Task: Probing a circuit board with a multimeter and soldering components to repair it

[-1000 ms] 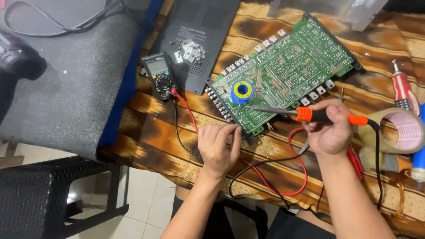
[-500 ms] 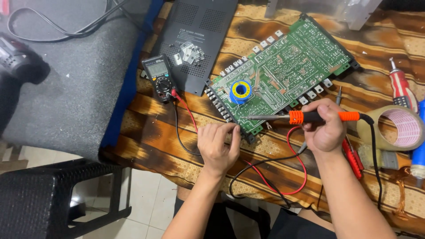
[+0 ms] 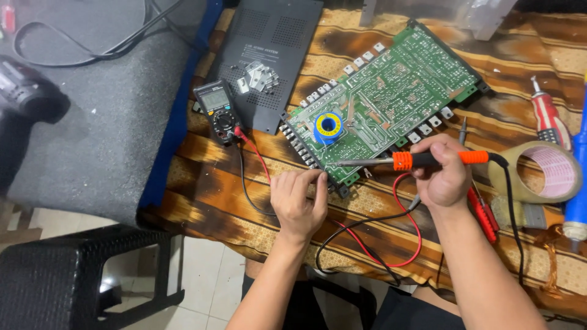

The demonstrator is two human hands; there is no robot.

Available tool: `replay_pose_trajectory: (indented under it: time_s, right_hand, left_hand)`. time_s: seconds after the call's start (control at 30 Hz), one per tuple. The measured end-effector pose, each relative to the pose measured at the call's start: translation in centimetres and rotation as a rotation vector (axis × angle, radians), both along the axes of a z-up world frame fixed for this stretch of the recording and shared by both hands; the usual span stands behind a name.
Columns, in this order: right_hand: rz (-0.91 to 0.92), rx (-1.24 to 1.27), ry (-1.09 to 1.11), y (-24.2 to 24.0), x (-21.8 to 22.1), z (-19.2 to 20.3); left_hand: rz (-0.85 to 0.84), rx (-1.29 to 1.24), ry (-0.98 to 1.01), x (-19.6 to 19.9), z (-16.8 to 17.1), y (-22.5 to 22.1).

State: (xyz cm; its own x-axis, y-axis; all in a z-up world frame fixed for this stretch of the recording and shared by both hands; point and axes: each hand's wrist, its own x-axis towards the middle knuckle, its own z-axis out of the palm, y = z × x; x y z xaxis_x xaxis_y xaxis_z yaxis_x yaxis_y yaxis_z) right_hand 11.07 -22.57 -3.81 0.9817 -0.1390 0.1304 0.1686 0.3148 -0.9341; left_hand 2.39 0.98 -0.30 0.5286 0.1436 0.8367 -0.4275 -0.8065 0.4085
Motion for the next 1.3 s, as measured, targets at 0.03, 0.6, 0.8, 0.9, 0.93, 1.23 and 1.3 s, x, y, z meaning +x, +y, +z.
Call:
replay_pose_trajectory:
  time_s: [0.03, 0.6, 0.8, 0.9, 0.93, 1.23, 1.3]
  right_hand:
    - [-0.020, 0.018, -0.046, -0.10, 0.33, -0.57]
    - [-0.033, -0.007, -0.031, -0.23, 0.48, -0.95]
    - [-0.043, -0.018, -0.038, -0.09, 0.43, -0.80]
    - [-0.039, -0.021, -0.031, -0.03, 0.39, -0.72]
    - [-0.033, -0.016, -0.029, 0.00, 0.39, -0.67]
    - [-0.028, -0.020, -0.024, -0.03, 0.37, -0.64]
    - [-0.030, -0.026, -0.026, 0.03, 0.33, -0.53]
  left_hand:
    - [0.002, -0.037, -0.030, 0.26, -0.49, 0.01]
    - [0.013, -0.041, -0.030, 0.33, -0.91, -0.27]
    - [0.012, -0.042, -0.036, 0.29, -0.62, -0.30]
    - [0.016, -0.043, -0.035, 0.32, -0.76, -0.33]
    - [0.019, -0.044, -0.034, 0.35, -0.84, -0.33]
    - [0.029, -0.028, -0.022, 0.44, -1.24, -0.32]
    - [0.026, -0.037, -0.021, 0.38, -0.98, -0.45]
